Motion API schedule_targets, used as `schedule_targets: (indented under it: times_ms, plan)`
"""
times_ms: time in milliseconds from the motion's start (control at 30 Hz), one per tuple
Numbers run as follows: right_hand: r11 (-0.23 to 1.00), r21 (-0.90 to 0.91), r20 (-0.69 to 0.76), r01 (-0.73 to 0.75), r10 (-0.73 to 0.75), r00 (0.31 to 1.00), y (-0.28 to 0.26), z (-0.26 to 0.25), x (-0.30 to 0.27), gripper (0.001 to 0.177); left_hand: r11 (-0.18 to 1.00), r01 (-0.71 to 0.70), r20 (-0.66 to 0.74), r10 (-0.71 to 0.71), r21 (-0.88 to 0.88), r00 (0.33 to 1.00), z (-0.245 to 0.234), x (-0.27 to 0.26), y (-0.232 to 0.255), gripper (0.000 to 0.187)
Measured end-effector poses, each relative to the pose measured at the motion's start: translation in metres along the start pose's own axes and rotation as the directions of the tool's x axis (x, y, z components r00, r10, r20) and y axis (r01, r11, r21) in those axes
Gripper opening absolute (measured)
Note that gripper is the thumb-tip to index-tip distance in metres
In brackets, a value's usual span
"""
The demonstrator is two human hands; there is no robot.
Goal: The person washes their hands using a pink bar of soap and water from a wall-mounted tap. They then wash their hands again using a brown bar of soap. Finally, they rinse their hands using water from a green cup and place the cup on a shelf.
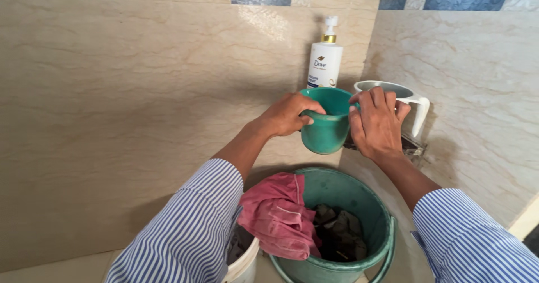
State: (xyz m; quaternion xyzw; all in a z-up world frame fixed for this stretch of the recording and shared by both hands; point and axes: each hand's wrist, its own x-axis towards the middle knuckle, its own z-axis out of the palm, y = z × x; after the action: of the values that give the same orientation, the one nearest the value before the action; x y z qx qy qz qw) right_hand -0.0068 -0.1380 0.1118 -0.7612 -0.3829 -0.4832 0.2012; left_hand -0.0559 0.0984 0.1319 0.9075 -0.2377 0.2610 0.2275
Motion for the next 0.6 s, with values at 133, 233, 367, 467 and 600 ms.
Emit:
schedule_targets:
  times_ms: [133, 233, 367, 467, 600]
  plan:
    - [0.999, -0.054, -0.004, 0.003, -0.003, 1.000, 0.018, 0.000, -0.004, 0.028, 0.999, 0.042, 0.003, -0.042, -0.024, 0.999, 0.004, 0.004, -0.005, 0.034]
    - [0.996, -0.084, -0.001, -0.001, 0.000, 1.000, 0.031, -0.001, -0.004, 0.039, 0.998, 0.066, -0.004, -0.066, -0.008, 0.998, 0.008, 0.006, -0.004, 0.033]
    - [0.999, -0.025, 0.053, -0.020, 0.021, 0.998, 0.040, -0.005, -0.006, 0.042, 0.999, 0.046, -0.001, -0.046, 0.011, 0.999, 0.010, 0.010, -0.006, 0.033]
    - [0.998, 0.010, 0.078, -0.055, 0.054, 0.995, 0.041, -0.006, -0.006, 0.036, 1.000, 0.004, -0.020, -0.004, 0.018, 1.000, 0.008, 0.013, -0.011, 0.032]
    - [0.997, 0.025, 0.048, -0.069, 0.068, 0.997, 0.045, -0.006, -0.005, 0.032, 1.000, 0.007, -0.038, -0.007, -0.008, 0.999, 0.010, 0.017, -0.013, 0.033]
